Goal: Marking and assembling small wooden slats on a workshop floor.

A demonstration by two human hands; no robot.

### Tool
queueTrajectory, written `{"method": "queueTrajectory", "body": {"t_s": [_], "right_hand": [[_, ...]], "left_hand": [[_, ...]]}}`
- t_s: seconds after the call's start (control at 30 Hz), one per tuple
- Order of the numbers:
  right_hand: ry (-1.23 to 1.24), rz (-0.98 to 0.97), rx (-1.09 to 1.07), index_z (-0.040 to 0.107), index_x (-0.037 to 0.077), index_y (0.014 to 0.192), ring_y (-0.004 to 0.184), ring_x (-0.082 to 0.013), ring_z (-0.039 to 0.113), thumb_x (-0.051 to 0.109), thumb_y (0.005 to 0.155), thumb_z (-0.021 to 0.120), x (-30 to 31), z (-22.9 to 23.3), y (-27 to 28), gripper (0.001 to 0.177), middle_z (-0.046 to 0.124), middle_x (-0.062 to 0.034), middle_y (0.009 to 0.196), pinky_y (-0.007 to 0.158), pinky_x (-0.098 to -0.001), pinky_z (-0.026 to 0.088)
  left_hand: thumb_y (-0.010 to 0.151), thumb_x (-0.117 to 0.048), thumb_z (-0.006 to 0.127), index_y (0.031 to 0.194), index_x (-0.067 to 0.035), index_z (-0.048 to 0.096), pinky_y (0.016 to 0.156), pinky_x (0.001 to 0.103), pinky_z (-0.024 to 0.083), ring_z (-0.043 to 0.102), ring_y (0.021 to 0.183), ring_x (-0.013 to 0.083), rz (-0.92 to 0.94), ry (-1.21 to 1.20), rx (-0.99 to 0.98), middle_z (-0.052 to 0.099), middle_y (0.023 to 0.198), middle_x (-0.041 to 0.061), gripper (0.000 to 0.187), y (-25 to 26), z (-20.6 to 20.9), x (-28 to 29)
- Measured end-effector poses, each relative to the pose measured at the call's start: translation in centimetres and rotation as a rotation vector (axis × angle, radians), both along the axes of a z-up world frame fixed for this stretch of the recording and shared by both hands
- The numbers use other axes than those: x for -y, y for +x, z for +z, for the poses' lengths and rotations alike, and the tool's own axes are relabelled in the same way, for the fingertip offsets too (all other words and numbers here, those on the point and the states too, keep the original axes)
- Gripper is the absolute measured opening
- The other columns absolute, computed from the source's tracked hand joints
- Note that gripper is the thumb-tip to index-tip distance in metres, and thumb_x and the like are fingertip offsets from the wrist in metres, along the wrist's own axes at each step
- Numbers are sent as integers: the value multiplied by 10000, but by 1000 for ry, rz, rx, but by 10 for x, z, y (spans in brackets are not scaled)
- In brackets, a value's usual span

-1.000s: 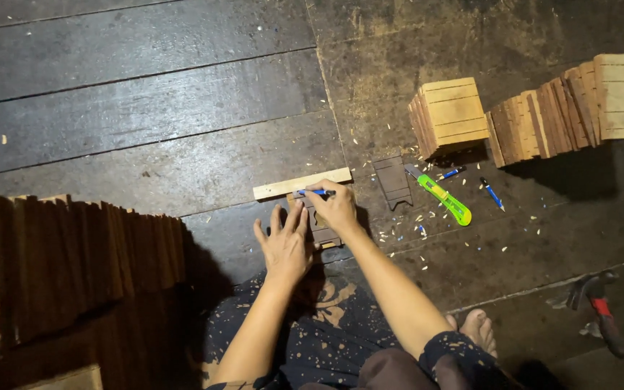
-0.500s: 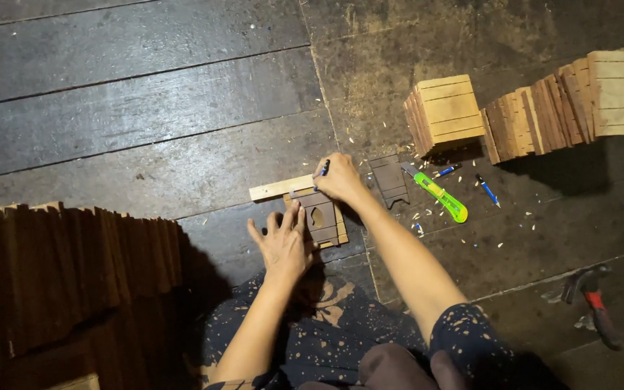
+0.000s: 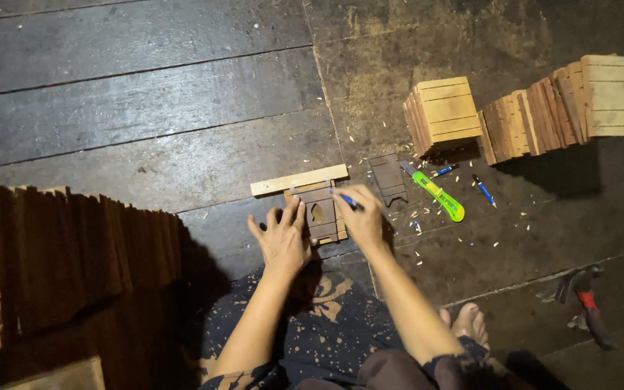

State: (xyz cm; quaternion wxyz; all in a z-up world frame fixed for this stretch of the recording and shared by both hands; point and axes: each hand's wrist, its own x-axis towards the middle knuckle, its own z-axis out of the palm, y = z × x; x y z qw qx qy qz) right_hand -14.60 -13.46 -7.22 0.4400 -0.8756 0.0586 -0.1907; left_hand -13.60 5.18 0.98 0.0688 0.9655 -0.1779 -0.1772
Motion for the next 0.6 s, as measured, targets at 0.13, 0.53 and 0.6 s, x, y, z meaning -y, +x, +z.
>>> {"method": "queueTrajectory", "body": {"t_s": [0.13,0.53,0.6], "right_hand": [[85,-121,61,801,130,949,877,-253,758,-1,846,793,-18,1,-43,167,783,-58,929,781,-359,590],[-84,131,267,790,75,1019,889,-321,740,-56,848,727,-32,2,-35,224,751,-96,982,789,-387,603],[-114,146,278,787,71,1025,890,-327,734,-68,845,720,-32,-3,-32,237,744,-102,988,795,-388,603]], "left_hand": [[791,-437,768,1528,-238,433,1090,730,128,342,1385,300,3,-16,-19,347,1612,-80,834,4,3,1],[789,-446,758,1544,-273,408,1087,722,118,295,1438,304,7,11,-85,317,1637,-99,849,9,-2,1],[791,-436,759,1540,-268,418,1085,724,115,298,1439,307,6,7,-84,320,1638,-96,839,10,-1,2]]}}
